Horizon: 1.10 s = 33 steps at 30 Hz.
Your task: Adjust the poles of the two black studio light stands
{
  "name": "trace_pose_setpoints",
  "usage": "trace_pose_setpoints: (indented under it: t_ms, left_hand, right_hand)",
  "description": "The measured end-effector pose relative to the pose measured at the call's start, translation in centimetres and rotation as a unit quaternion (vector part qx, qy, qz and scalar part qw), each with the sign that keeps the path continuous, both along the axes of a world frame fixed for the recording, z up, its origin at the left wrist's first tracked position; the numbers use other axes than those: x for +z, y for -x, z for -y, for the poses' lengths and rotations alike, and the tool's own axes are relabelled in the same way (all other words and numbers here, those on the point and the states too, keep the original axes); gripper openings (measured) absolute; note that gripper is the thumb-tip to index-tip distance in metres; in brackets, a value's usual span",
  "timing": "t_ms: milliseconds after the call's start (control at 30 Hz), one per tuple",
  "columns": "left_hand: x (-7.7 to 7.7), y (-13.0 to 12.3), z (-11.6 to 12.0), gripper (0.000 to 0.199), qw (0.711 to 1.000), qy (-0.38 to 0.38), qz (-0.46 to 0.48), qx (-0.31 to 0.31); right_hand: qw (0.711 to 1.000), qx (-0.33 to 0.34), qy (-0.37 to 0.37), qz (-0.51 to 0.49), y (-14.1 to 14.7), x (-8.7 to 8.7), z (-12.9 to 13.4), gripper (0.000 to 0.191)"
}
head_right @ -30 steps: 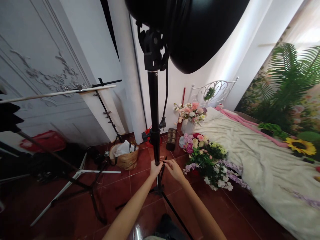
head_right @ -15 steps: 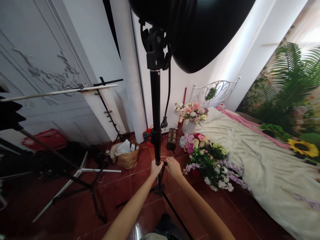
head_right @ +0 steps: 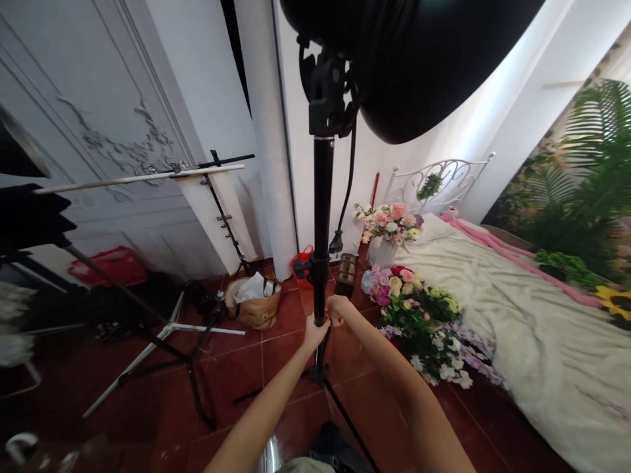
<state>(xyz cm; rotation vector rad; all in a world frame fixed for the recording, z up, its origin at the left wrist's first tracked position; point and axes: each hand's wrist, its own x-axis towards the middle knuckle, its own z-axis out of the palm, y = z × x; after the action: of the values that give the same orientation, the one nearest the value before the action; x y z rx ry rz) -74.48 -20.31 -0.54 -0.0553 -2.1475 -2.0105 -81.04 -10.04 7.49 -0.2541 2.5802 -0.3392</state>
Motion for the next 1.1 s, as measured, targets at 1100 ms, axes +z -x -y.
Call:
trace_pose_setpoints:
  t_ms: [1100]
  left_hand:
    - [1.1, -0.5, -0.1, 0.018, 1.0, 0.002, 0.006, -0.012]
  right_hand:
    - [0.718, -0.301, 0.626, -0.043, -8.9, -9.8, -1.3, 0.046]
